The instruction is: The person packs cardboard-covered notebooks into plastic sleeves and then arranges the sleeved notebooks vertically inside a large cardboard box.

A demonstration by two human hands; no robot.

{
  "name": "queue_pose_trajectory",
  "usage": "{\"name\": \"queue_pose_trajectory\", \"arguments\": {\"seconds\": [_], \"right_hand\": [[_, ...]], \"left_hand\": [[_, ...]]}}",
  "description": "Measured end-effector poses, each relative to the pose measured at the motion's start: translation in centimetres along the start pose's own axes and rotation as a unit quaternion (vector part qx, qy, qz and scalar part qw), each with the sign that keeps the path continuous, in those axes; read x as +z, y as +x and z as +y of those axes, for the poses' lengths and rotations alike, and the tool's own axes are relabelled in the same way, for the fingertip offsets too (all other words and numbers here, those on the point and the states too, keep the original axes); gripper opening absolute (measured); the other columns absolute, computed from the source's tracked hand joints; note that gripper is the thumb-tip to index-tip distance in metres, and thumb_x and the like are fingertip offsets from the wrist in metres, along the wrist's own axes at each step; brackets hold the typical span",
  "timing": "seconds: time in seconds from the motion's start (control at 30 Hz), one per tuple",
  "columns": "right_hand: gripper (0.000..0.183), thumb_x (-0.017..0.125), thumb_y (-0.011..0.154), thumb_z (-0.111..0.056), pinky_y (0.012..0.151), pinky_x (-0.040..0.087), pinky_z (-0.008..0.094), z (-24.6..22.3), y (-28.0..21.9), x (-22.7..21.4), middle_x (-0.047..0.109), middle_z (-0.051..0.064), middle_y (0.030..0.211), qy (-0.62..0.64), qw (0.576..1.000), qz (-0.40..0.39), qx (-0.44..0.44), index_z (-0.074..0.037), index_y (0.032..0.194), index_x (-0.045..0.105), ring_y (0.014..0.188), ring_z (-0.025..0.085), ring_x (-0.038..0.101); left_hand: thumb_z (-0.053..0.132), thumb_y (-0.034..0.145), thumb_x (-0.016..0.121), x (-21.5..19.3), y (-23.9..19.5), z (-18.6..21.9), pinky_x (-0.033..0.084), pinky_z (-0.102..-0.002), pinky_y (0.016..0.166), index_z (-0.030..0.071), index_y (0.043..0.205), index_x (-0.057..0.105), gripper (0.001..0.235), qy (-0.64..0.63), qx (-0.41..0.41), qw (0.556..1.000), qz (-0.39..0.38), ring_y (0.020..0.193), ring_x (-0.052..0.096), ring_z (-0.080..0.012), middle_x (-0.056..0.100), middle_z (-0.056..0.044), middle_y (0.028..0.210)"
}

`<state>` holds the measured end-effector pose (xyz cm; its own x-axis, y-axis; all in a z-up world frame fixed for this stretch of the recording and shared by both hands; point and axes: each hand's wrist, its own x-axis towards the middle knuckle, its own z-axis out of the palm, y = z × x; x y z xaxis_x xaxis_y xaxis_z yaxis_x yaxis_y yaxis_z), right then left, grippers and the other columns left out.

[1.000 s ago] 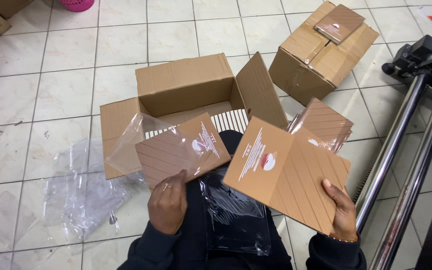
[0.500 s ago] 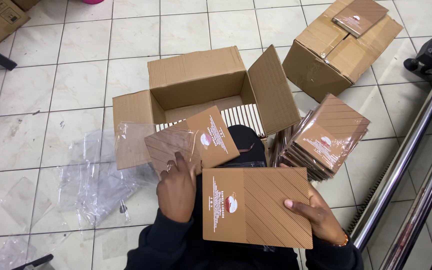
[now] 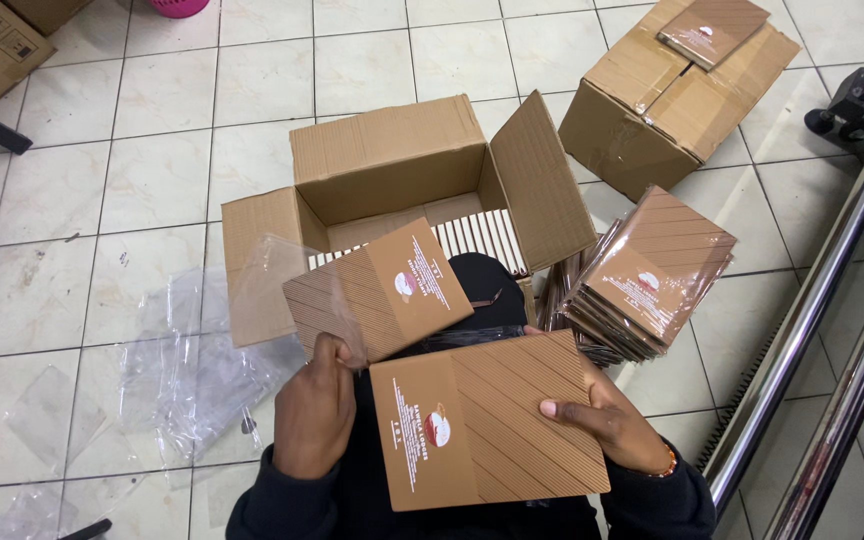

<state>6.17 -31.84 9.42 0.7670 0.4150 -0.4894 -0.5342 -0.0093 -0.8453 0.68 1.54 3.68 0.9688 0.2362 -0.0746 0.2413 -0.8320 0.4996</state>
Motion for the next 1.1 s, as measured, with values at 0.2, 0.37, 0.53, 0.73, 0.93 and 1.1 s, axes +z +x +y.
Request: {"name": "queue_pose_trajectory", "arguments": {"seconds": [0.2, 0.37, 0.53, 0.73, 0.93, 1.1], "right_hand": [[0.085, 0.071, 0.079, -0.019, 0.121, 0.031, 0.036, 0.6, 0.2, -0.2, 0.049, 0.003, 0.162, -0.065, 0.996, -0.038, -0.048, -0.01, 0.158, 0.039, 0.148, 0.019, 0.046], [0.086, 0.072, 0.079, -0.015, 0.117, 0.037, 0.034, 1.2, 0.6, 0.2, 0.06, 0.006, 0.15, -0.013, 1.0, -0.004, -0.024, -0.01, 0.159, 0.04, 0.139, 0.019, 0.055], [0.09, 0.075, 0.077, -0.017, 0.117, 0.037, 0.033, 1.8, 0.9, 0.8, 0.059, 0.004, 0.152, -0.011, 1.0, -0.015, 0.01, -0.015, 0.16, 0.038, 0.138, 0.017, 0.054], [0.084, 0.074, 0.082, -0.018, 0.118, 0.037, 0.034, 1.7, 0.9, 1.5, 0.06, 0.006, 0.151, -0.05, 0.997, -0.041, -0.043, -0.009, 0.158, 0.039, 0.14, 0.019, 0.054], [0.085, 0.072, 0.081, -0.013, 0.117, 0.036, 0.032, 1.5, 0.2, 1.6, 0.058, 0.003, 0.152, -0.054, 0.998, -0.016, -0.029, -0.014, 0.159, 0.039, 0.139, 0.015, 0.053], [0.084, 0.072, 0.078, -0.013, 0.113, 0.042, 0.033, 1.7, -0.1, 1.7, 0.062, 0.006, 0.145, -0.032, 0.997, 0.065, -0.024, -0.013, 0.157, 0.042, 0.133, 0.018, 0.057]], "left_hand": [[-0.002, 0.083, 0.044, 0.5, -0.4, 0.1, 0.049, -0.054, 0.072, 0.01, 0.118, 0.051, 0.038, 0.053, 0.076, 0.995, -0.033, 0.092, 0.063, -0.0412, 0.066, -0.015, 0.1], [-0.005, 0.081, 0.049, 1.6, -0.3, 0.0, 0.053, -0.049, 0.082, 0.008, 0.128, 0.055, 0.049, 0.068, 0.129, 0.989, -0.012, 0.106, 0.06, -0.0369, 0.063, -0.013, 0.12], [0.036, 0.105, 0.05, 2.5, -0.2, -0.8, 0.049, -0.051, 0.057, 0.017, 0.097, 0.059, 0.023, 0.05, 0.027, 0.997, 0.06, 0.076, 0.067, -0.0345, 0.068, -0.007, 0.084], [0.027, 0.107, 0.046, 2.2, -1.4, 0.0, 0.046, -0.052, 0.052, 0.014, 0.1, 0.052, 0.016, -0.001, 0.043, 0.997, 0.07, 0.065, 0.065, -0.0389, 0.068, -0.01, 0.076], [0.027, 0.103, 0.054, 2.8, -1.8, -0.3, 0.052, -0.053, 0.056, 0.017, 0.111, 0.055, 0.012, -0.016, 0.032, 0.997, 0.068, 0.076, 0.073, -0.0379, 0.079, -0.005, 0.096], [0.02, 0.103, 0.053, 4.4, -2.4, -1.1, 0.05, -0.05, 0.056, 0.015, 0.104, 0.052, 0.005, 0.003, 0.031, 0.995, 0.099, 0.07, 0.069, -0.0356, 0.072, -0.008, 0.081]]}}
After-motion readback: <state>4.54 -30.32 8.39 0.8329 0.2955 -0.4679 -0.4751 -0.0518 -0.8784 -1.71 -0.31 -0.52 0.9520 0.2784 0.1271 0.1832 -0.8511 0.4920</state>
